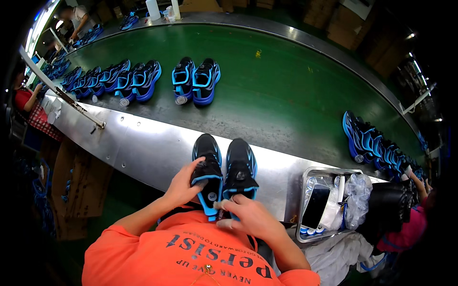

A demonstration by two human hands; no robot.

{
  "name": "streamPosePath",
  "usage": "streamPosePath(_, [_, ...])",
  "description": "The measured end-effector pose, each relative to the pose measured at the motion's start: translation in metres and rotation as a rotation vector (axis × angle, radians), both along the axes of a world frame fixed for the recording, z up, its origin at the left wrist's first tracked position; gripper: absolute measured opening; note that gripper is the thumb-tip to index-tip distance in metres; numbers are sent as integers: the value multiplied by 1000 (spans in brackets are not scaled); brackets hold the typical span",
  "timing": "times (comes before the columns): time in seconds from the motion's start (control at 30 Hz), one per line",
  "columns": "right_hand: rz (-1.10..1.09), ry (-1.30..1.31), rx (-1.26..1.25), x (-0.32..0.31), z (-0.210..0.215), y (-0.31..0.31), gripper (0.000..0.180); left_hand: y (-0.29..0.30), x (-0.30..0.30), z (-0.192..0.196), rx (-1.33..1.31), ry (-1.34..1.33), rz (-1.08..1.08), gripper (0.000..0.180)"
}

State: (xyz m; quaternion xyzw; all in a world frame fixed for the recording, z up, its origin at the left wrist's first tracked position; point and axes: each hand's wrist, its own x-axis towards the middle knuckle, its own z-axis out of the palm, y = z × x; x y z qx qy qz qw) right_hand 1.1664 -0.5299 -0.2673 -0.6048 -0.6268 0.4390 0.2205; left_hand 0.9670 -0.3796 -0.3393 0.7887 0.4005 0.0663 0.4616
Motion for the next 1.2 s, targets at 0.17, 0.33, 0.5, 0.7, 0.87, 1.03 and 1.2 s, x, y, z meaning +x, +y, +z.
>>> streamPosePath(0.17, [-353, -216, 356, 26, 23, 7, 62, 8, 17, 36, 308, -185, -74, 75])
streamPosePath(0.33, [-240, -426, 281, 16, -32, 11, 53, 3, 30, 27, 325, -150, -447, 39])
streamPosePath(0.5, [-471, -302, 209, 17, -34, -21, 62, -23, 0, 9, 660, -180, -509, 23])
streamPosePath(0.7, [-328, -557, 449, -11, -43, -15, 62, -30, 31, -9, 827, -178, -360, 32])
streamPosePath(0.87, [-364, -448, 364, 9, -49, -7, 58, -41, 35, -10, 851, -173, -273, 34])
streamPosePath(1.03, [-382, -431, 268, -6, -25, -11, 64, -55, 28, 3, 742, -127, -154, 53])
streamPosePath(1.2, [-319, -546, 361, -19, -49, -34, 55, -66, 19, -4, 714, -126, -210, 62])
